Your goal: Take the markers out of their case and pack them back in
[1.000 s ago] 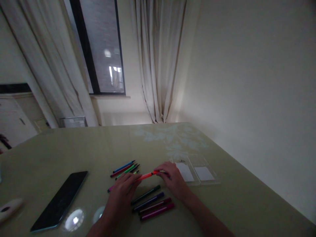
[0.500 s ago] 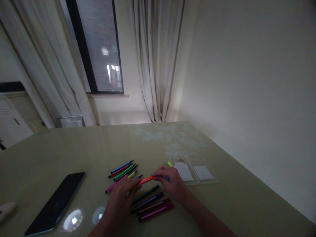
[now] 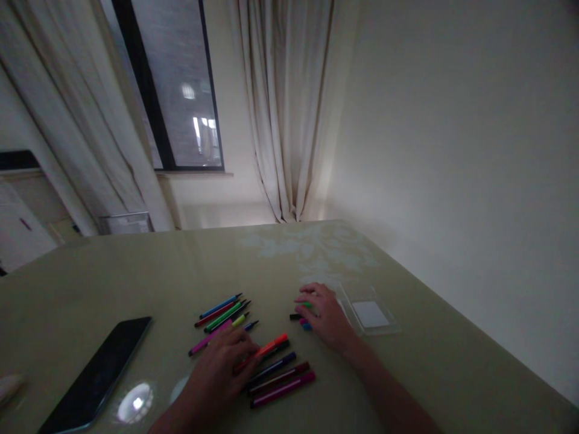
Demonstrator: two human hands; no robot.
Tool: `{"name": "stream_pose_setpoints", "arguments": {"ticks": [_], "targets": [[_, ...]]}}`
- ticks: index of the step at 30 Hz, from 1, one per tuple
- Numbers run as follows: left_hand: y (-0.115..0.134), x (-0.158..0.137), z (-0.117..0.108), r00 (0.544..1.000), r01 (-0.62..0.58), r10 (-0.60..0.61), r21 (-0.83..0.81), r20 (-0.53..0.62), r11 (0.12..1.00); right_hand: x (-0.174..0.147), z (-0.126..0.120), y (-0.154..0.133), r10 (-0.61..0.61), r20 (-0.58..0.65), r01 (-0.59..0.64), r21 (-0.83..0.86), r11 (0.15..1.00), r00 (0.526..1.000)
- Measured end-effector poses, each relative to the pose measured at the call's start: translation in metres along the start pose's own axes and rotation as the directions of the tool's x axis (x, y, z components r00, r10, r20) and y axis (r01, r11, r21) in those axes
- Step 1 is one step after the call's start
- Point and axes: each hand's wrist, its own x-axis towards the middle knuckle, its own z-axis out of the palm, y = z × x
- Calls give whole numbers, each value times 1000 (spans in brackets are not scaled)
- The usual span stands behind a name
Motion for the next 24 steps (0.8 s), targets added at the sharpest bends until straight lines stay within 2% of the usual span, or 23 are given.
{"name": "stream_pose_setpoints", "arguments": {"ticks": [3,5,7,10,12,14,19,24], "targets": [[-5,1,-4,1000,19,-18,-34,25,999,-4,12,4,-37,153,62,-163,985,988],[-15,1,-7,997,73,-75,-65,-32,995,-6,17,1,-45,202,86,-198,976,978],[-29,0,-12,975,155,-163,-64,-150,986,-6,18,-3,-42,202,82,-196,977,978],[-51,-4,-21,914,292,-274,16,-298,956,-5,17,-10,-38,182,67,-156,986,983],[-61,-7,-27,885,352,-295,103,-361,930,-4,16,-14,-35,178,59,-131,990,983],[-66,-8,-31,875,374,-283,177,-393,910,-4,16,-17,-40,184,63,-120,991,982],[-63,-4,-24,911,337,-276,168,-308,926,-6,19,-18,-83,175,100,-96,990,981],[-65,-4,-18,910,381,-330,193,-251,904,-8,19,-20,-104,111,100,46,994,988]]}}
